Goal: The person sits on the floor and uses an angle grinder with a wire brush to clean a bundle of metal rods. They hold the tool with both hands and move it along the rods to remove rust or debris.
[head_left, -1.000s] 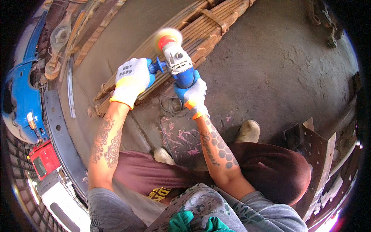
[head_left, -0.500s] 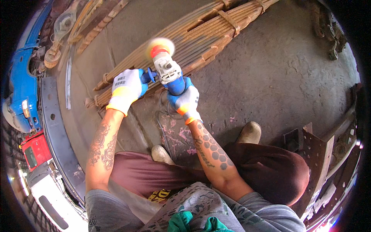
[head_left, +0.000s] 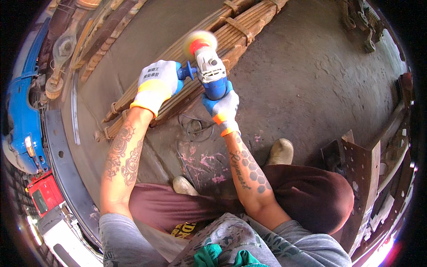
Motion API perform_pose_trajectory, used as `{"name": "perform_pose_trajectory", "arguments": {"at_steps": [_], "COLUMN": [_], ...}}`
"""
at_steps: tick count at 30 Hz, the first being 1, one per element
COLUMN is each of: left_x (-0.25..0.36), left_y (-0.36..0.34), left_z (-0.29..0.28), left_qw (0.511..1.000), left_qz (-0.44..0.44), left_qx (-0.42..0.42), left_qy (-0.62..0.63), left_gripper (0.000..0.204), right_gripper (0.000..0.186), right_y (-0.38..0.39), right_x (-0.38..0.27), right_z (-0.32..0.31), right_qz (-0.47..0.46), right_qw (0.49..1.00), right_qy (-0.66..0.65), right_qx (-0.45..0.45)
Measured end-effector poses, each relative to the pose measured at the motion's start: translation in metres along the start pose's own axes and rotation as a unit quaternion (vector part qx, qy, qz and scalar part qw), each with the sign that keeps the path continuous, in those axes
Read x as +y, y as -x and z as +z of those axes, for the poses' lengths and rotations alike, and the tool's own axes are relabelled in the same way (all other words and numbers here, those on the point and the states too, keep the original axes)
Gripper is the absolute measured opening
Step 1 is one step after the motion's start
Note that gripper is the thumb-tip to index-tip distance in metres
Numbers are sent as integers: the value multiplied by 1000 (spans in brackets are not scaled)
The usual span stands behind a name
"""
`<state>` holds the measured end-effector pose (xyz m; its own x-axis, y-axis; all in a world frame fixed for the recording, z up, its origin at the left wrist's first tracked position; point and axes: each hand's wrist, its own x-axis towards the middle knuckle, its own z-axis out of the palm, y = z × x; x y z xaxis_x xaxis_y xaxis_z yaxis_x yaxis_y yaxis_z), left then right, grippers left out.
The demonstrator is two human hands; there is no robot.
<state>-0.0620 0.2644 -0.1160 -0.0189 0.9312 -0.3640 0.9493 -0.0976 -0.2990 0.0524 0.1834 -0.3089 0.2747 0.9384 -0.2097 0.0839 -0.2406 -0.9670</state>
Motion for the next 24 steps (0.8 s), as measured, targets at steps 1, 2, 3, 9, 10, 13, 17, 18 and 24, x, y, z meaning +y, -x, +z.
{"name": "perform_pose_trajectory", "arguments": {"at_steps": [1, 2, 3, 9, 10, 13, 17, 18, 24], "left_x": [4, 12, 20, 35, 34, 30, 27, 25, 12], "left_y": [-1, -5, -9, -12, -11, -12, 1, 7, 20], "left_z": [-5, -5, -4, -16, -17, -14, -12, -10, 6], "left_qw": [1000, 1000, 999, 1000, 1000, 1000, 1000, 1000, 999], "left_qz": [3, 17, 31, 9, 1, -17, -22, -27, -53], "left_qx": [-1, 4, 8, 26, 26, 7, -5, -9, -8], "left_qy": [-4, -6, -8, -5, -1, 13, 4, -1, 1], "left_gripper": [18, 18, 18, 19, 19, 24, 22, 20, 22], "right_gripper": [55, 54, 52, 50, 50, 48, 48, 48, 49], "right_y": [0, -4, -8, -26, -28, -31, -13, -10, 2], "right_x": [0, 3, 6, -7, -7, -5, -2, -1, -1], "right_z": [0, -7, -14, -33, -33, -34, -30, -29, -19], "right_qz": [-1, 7, 15, 18, 11, 8, 24, 21, 36], "right_qw": [1000, 1000, 999, 1000, 1000, 999, 998, 998, 992], "right_qy": [-7, -12, -16, -4, -1, 18, -25, -25, -22], "right_qx": [8, 17, 26, 3, -7, -32, -52, -59, -116]}}
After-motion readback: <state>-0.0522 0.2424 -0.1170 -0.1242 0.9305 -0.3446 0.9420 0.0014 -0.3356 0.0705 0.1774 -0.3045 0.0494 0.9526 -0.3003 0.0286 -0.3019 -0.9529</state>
